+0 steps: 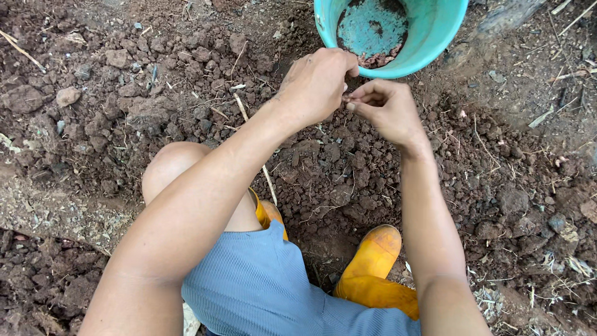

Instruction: The person plants small reddish bulbs into a row of tilled soil by hand, taking them from a plastic bucket and pressing them into the ground.

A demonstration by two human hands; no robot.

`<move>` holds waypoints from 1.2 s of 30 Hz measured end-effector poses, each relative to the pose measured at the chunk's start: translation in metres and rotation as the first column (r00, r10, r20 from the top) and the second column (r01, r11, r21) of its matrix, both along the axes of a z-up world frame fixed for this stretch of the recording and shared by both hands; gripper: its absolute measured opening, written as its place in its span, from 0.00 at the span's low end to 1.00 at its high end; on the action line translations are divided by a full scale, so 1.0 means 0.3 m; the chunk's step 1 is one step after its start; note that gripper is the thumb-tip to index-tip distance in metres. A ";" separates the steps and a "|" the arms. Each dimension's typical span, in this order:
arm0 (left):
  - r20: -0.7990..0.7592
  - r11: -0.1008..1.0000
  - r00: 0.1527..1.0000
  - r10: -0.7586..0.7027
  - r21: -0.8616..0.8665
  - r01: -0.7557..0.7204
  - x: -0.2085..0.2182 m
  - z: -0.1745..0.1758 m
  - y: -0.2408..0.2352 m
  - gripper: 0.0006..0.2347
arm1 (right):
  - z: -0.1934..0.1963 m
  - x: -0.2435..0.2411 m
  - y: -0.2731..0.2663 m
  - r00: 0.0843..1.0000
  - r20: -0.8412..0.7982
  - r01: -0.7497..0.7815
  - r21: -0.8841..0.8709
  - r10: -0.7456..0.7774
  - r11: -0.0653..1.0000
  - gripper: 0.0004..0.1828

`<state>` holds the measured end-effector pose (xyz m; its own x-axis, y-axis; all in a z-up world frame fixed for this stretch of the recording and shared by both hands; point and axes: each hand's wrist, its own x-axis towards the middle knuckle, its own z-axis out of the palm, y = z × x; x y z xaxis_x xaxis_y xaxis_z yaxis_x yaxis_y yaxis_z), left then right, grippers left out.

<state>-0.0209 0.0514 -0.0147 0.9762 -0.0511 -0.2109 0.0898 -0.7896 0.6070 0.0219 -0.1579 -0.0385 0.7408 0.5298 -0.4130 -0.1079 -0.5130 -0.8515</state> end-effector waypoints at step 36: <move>-0.085 0.993 0.996 -0.027 0.112 0.036 0.133 -0.204 0.055 0.32 | -0.460 0.073 0.080 0.988 0.081 -0.118 -0.145 0.131 0.982 0.05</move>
<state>0.0190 0.0679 -0.0760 0.9531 -0.0530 -0.2978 0.1102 -0.8560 0.5051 0.0438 -0.1339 -0.1764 0.7100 0.5623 -0.4238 0.0381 -0.6316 -0.7743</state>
